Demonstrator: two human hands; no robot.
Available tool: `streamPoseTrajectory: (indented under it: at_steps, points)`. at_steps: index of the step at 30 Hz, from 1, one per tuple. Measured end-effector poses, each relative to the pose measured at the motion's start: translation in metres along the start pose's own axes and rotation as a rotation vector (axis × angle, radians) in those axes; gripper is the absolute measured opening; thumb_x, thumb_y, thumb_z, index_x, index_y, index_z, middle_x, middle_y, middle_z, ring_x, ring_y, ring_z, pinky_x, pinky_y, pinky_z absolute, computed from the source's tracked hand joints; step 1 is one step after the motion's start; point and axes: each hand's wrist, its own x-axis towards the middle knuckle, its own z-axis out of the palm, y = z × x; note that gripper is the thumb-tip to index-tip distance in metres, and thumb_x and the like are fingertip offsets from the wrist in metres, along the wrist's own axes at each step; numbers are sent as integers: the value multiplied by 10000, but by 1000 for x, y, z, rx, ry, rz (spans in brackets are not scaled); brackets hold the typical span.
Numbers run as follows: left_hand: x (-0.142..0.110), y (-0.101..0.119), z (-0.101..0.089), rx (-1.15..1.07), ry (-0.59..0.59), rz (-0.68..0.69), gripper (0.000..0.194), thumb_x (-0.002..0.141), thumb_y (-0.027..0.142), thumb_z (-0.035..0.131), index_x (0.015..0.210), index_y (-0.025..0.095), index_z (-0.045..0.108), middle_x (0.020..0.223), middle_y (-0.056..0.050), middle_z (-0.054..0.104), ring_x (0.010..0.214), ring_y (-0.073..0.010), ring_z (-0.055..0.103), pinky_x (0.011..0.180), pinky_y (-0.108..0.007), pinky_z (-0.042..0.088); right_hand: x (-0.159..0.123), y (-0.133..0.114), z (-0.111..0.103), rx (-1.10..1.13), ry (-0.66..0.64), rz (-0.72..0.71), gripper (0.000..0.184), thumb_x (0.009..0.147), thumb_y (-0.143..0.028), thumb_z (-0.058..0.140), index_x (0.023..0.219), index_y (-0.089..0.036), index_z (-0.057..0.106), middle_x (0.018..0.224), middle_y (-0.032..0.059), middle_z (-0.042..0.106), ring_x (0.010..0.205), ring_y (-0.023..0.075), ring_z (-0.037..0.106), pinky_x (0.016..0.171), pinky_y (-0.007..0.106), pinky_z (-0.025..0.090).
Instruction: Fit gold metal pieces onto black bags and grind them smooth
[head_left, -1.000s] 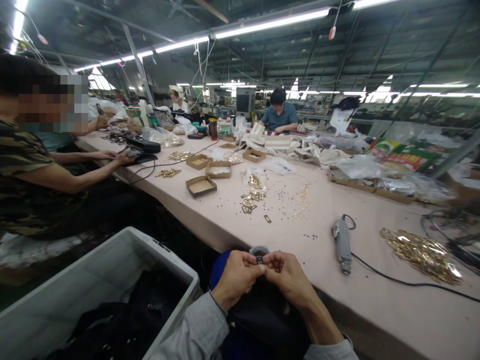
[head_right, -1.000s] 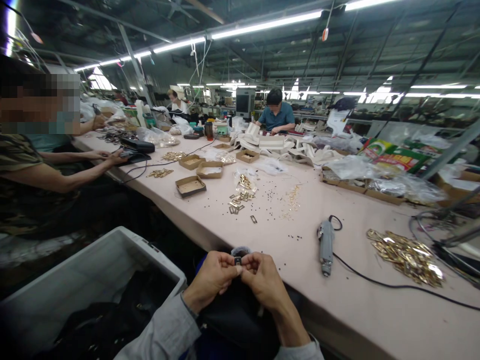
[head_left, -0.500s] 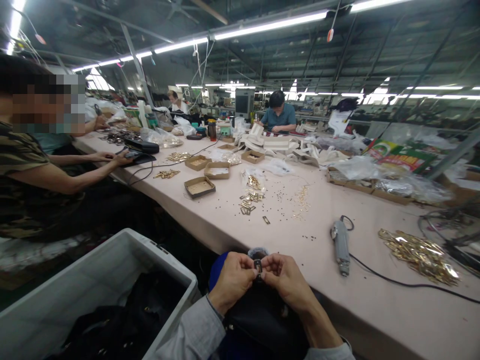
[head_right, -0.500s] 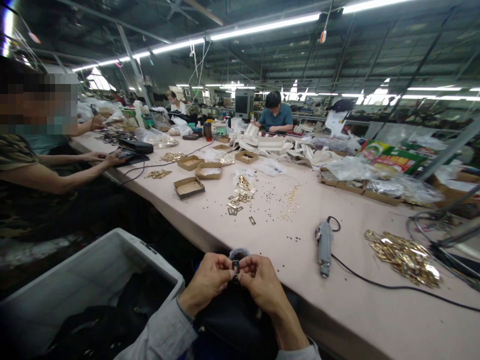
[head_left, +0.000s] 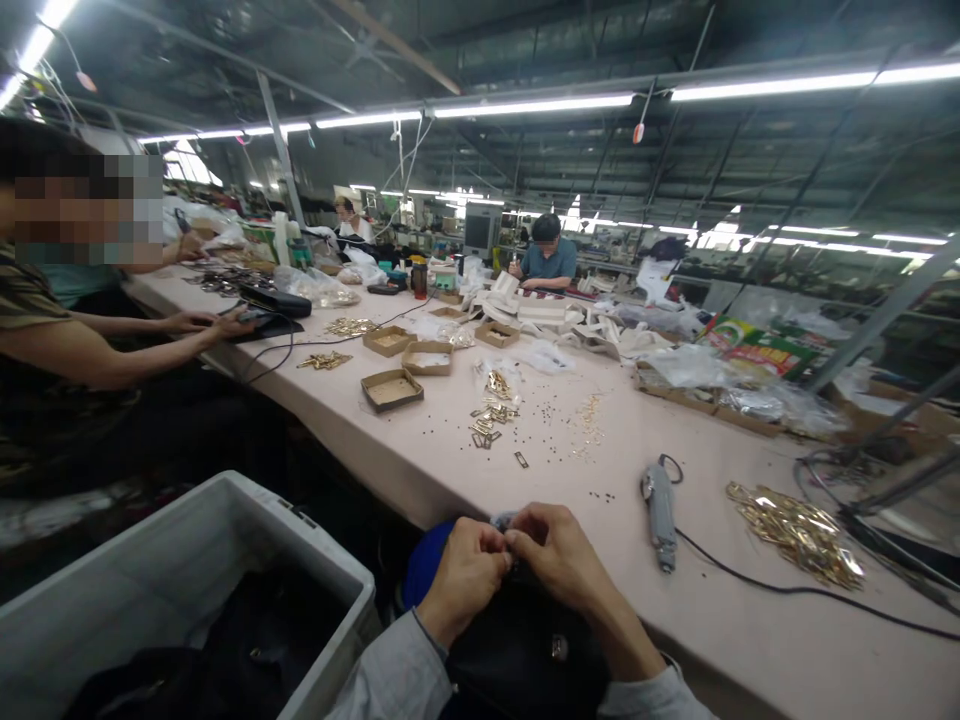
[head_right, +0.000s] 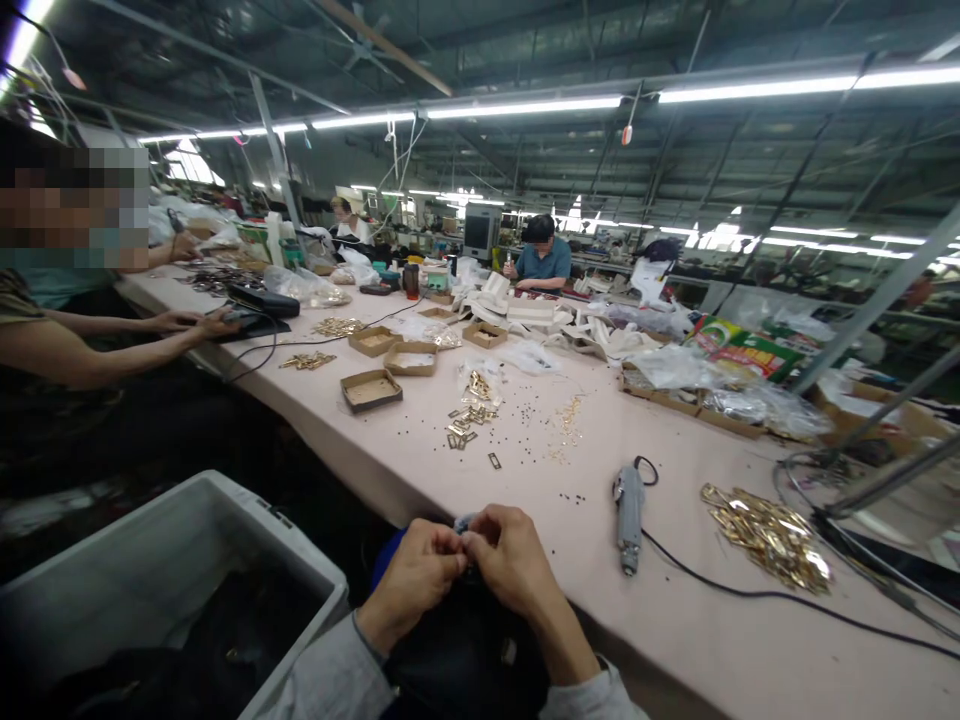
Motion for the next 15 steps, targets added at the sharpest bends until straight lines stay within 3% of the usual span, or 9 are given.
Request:
streamPoseTrajectory:
  at_steps: [3,6,8,12,15]
  points:
    - [0,3,-1,-44,23,-13,211,611,273,732,529,151,580,425,41,444,407,-72,359,428,-222,213,8,5,13,27,24,70,566,969,-560,476,581,-169,606,519,34,577,513,153,539,516,265,361]
    - [1,3,-6,-116,38,-44,226,601,274,769,530,148,595,419,39,447,400,-70,353,427,-219,207,9,8,14,233,-108,180,693,977,-704,328,705,-152,646,530,34,595,424,142,522,454,252,348]
    - [1,3,-9,-153,45,-52,225,596,263,780,531,152,596,417,42,443,394,-70,349,425,-219,207,15,7,5,205,-130,176,643,952,-713,410,775,-148,661,593,39,638,452,148,554,458,251,368]
    - [6,0,-11,-160,69,-53,185,606,229,763,539,159,605,426,42,450,394,-79,355,427,-227,217,54,7,-15,-226,60,94,429,915,-563,588,737,-181,667,646,42,667,610,186,623,592,285,439]
    - [11,-5,-11,-160,88,-39,143,627,213,739,561,163,623,445,37,470,402,-91,376,436,-235,239,95,15,-17,-378,173,134,275,864,-441,664,753,-190,674,727,68,705,715,218,640,680,315,441]
